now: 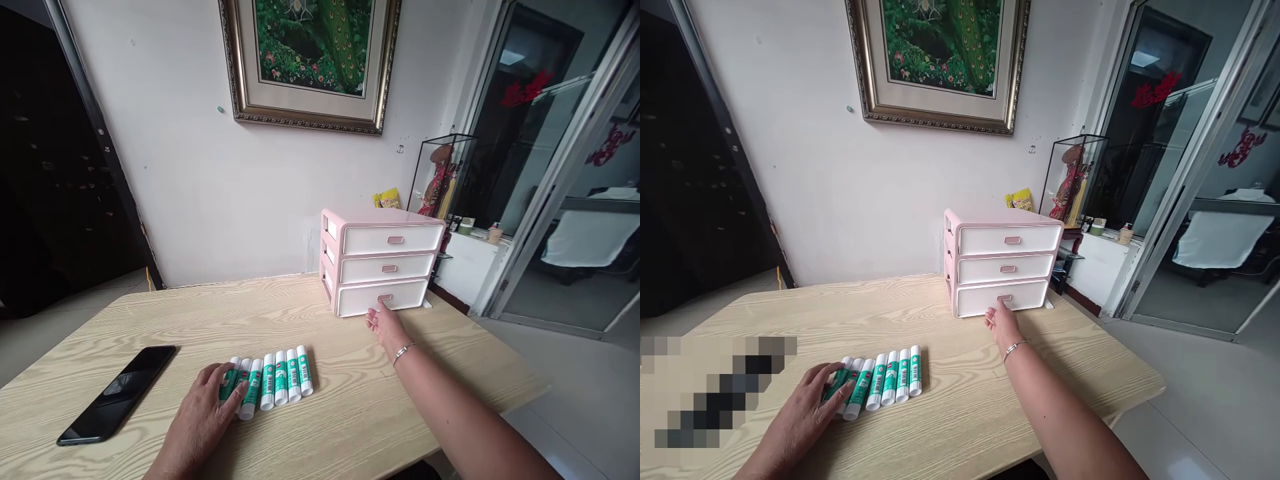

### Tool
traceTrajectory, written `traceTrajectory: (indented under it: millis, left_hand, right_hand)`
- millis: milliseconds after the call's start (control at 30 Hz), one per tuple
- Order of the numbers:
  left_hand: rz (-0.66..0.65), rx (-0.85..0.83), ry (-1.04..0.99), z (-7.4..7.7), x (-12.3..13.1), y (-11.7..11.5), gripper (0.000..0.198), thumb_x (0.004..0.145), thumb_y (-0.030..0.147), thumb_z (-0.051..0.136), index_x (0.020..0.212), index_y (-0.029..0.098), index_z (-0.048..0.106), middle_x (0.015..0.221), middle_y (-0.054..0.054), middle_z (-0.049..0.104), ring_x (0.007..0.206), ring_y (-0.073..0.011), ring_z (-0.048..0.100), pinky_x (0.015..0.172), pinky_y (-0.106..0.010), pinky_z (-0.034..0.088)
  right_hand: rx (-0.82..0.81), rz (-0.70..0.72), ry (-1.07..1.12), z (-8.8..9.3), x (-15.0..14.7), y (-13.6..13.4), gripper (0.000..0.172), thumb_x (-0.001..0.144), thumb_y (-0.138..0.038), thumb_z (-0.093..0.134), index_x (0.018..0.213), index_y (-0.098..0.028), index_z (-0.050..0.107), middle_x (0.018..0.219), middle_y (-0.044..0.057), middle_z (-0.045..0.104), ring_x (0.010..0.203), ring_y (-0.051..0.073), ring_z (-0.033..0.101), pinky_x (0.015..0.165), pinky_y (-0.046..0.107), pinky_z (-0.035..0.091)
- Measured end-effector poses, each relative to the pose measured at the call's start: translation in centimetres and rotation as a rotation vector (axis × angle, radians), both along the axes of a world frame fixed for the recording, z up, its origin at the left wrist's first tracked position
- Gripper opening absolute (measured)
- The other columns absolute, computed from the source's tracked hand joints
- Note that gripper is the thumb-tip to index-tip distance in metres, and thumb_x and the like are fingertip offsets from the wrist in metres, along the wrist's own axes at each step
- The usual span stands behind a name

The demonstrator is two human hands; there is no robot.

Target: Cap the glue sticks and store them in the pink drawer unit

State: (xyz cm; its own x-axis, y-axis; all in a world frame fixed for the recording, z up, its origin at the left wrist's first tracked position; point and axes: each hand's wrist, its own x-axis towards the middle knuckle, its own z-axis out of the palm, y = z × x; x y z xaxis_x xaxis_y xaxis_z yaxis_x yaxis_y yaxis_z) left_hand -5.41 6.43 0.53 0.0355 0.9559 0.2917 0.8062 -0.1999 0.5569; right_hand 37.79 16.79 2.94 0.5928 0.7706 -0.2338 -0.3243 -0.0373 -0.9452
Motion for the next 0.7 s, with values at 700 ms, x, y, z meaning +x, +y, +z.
traceTrajectory:
  millis: [700]
  left_hand:
    - [0.007, -0.073, -0.035, 2.6, 0.6, -1.3, 0.05, 0.086, 0.055, 0.05, 0.121, 0.021, 0.064, 0.128, -0.011, 0.06, 0.109, -0.0272, 0.064, 0.096, -0.043, 0.051]
  right_hand:
    - [-0.082, -0.059, 0.132, 1.7, 2.0, -2.0, 0.016, 0.081, -0.03, 0.061, 0.076, -0.02, 0.05, 0.059, -0.002, 0.058, 0.05, 0.01, 0.058, 0.042, 0.016, 0.043]
